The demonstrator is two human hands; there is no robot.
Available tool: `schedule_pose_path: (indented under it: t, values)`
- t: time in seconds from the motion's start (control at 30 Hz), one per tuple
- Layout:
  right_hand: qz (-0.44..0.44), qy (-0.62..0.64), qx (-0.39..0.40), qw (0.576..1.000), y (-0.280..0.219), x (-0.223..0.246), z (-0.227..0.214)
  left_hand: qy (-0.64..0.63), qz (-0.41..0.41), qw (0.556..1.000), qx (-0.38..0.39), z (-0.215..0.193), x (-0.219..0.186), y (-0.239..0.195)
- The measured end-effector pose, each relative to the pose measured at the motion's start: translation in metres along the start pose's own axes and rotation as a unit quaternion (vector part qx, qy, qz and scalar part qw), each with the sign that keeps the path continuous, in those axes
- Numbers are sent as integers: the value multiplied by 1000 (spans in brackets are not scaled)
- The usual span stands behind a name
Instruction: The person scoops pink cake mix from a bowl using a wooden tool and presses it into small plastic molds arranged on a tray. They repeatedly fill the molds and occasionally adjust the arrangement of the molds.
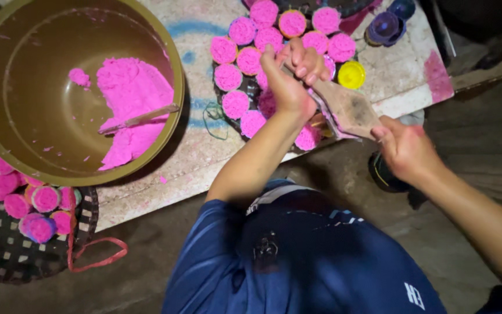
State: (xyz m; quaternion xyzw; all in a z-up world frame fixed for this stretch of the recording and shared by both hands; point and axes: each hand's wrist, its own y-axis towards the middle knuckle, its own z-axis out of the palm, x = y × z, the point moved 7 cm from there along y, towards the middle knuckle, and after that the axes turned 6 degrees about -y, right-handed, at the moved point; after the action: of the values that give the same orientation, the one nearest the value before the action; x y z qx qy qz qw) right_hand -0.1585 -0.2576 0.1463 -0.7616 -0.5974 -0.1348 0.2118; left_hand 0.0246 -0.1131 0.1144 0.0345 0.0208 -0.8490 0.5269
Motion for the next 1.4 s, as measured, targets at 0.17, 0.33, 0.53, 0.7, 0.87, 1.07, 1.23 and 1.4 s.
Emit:
schedule_pose_path:
  t: [0.17,0.33,0.53,0.7,0.87,1.07,1.23,1.4]
  values:
    - [-12,108,20,994,3,-14,7,119,-158,980,-30,-46,-7,-16]
    - [-40,189,-4,981,6,-23,3,475,-245,844,-34,-138,14,-38]
    - [-34,259,-49,964,24,-38,11,773,42,618,136,-97,-23,-98]
    - [-33,338,-59,939,13,-76,40,928,94,332,142,-51,-22,-136]
    - [-24,498,-95,862,-2,-122,84,881,120,452,75,-18,-26,-141]
    - [-6,589,-132,798,-16,-185,109,916,104,376,94,-12,3,-135]
    - [-24,572,-127,810,-26,-221,106,928,103,351,73,-26,14,-131]
    - [4,567,-165,807,-30,-236,105,939,101,323,66,-40,19,-134]
